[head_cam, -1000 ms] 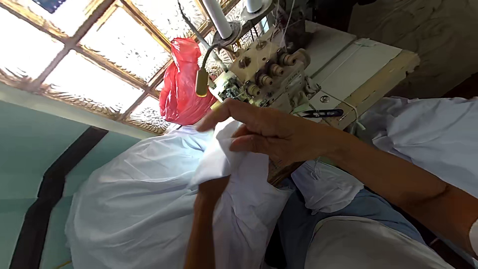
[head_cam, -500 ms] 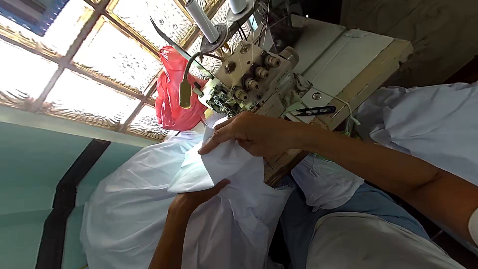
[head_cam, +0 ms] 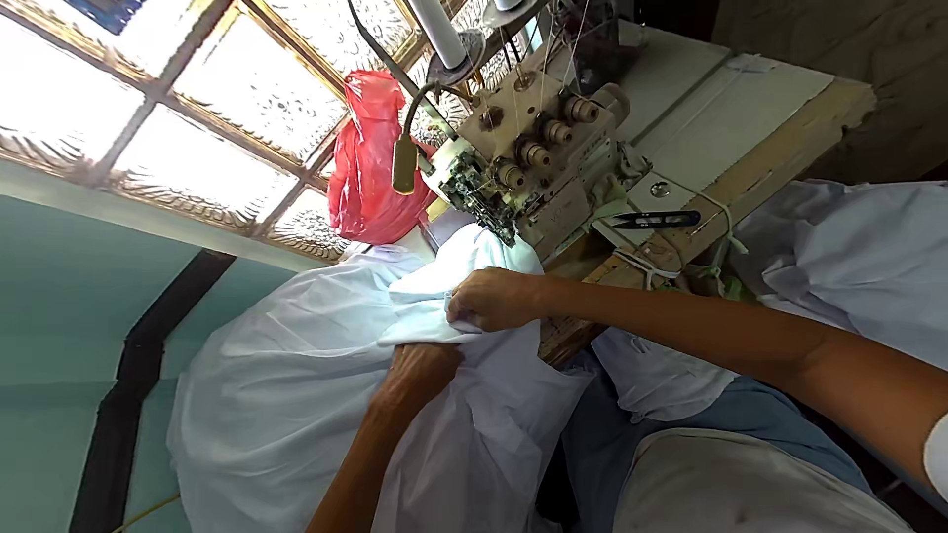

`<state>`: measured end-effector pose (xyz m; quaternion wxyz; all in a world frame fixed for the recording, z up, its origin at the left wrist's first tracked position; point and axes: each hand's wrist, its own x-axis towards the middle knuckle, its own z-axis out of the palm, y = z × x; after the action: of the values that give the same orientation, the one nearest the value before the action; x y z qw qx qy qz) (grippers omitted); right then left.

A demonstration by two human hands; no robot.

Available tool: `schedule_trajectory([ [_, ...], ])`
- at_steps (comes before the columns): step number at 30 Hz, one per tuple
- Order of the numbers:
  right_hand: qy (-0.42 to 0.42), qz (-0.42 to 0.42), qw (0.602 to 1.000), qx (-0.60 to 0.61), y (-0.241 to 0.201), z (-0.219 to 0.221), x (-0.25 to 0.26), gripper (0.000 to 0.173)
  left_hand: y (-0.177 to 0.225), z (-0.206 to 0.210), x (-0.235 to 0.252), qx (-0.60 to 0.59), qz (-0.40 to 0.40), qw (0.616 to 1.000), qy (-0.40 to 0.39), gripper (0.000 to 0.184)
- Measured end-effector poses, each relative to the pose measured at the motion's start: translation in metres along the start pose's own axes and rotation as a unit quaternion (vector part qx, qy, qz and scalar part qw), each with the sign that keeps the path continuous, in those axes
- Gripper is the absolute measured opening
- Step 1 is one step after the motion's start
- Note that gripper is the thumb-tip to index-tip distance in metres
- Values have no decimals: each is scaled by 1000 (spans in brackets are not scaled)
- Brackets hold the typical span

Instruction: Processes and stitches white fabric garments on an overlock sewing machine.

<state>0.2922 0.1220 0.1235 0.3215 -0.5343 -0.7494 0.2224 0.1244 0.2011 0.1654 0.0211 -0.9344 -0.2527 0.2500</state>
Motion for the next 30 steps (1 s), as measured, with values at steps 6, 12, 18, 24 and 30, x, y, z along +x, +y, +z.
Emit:
schedule_trajectory([
  [6,-56,27,996,-66,2,-1,14,19,-12,-14,-18,-89,183,977,64,17],
  [12,-139,18,967,-213,-24,24,18,21,-12,-31,-38,-40,145,989,2,20],
  [18,-289,42,954,-71,-40,-11,7,14,-31,-45,-20,99,64,970,215,7],
  [24,-185,71,979,-47,-21,17,9,32,1,-60,-70,-21,317,924,211,29],
  [30,-64,70,995,10,-56,-21,-40,48,-9,-55,-74,39,243,926,288,30],
])
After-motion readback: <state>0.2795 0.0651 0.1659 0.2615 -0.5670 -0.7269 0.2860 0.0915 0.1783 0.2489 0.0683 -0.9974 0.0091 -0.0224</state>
